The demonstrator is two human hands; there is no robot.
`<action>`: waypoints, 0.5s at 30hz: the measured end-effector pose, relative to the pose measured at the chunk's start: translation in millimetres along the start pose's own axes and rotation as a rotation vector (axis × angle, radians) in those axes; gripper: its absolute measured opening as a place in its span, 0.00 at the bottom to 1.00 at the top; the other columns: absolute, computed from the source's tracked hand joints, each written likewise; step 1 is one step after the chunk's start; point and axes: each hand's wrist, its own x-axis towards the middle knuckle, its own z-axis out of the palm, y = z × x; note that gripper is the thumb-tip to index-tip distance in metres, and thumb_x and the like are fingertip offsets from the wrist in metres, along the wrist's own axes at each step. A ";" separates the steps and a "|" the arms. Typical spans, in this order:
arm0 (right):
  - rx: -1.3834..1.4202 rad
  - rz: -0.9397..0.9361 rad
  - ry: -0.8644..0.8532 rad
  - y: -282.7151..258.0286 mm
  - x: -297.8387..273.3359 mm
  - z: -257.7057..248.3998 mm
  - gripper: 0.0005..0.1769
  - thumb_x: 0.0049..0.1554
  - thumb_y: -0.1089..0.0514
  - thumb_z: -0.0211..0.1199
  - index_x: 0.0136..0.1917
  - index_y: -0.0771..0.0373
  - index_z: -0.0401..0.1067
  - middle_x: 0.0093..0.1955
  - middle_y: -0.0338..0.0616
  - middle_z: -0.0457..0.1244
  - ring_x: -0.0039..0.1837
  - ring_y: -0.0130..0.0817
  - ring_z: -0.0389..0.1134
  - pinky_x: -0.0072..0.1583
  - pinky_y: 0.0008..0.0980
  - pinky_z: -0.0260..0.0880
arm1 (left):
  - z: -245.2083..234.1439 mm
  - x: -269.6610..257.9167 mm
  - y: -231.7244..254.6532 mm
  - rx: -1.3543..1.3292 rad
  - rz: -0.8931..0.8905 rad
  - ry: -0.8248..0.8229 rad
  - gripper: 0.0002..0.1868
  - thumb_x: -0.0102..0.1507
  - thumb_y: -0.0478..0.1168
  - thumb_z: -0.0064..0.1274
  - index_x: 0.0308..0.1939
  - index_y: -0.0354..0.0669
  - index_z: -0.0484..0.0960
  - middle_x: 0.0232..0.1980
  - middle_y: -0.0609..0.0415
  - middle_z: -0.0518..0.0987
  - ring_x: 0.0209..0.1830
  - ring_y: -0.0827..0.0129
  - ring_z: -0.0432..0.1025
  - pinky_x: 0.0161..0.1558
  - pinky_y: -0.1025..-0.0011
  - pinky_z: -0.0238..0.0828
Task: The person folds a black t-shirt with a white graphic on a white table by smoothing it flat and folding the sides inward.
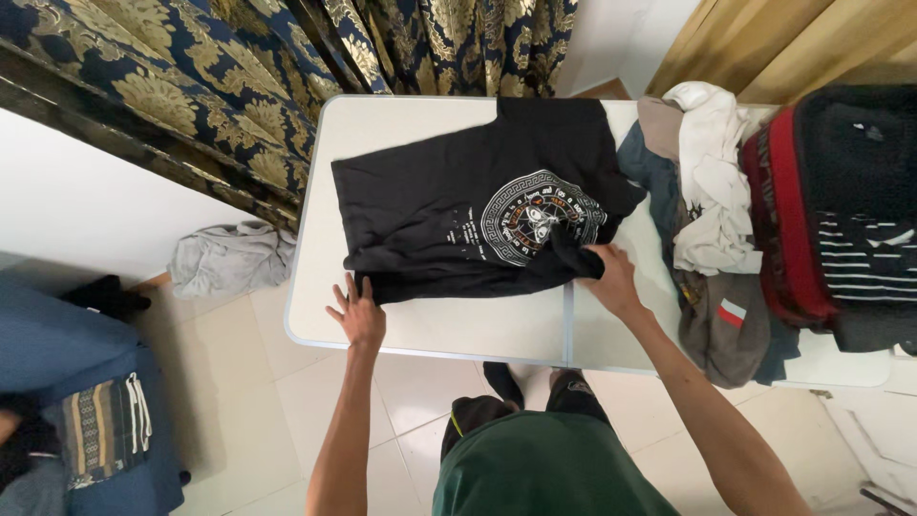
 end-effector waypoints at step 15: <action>0.419 0.026 0.070 59.4 -95.0 -30.6 0.14 0.63 0.61 0.60 0.62 0.62 0.69 0.51 0.42 0.72 0.54 0.34 0.73 0.59 0.31 0.69 | -8.4 -106.8 -11.2 -0.122 -0.005 -0.181 0.28 0.64 0.38 0.50 0.70 0.55 0.70 0.82 0.60 0.56 0.83 0.52 0.45 0.73 0.29 0.38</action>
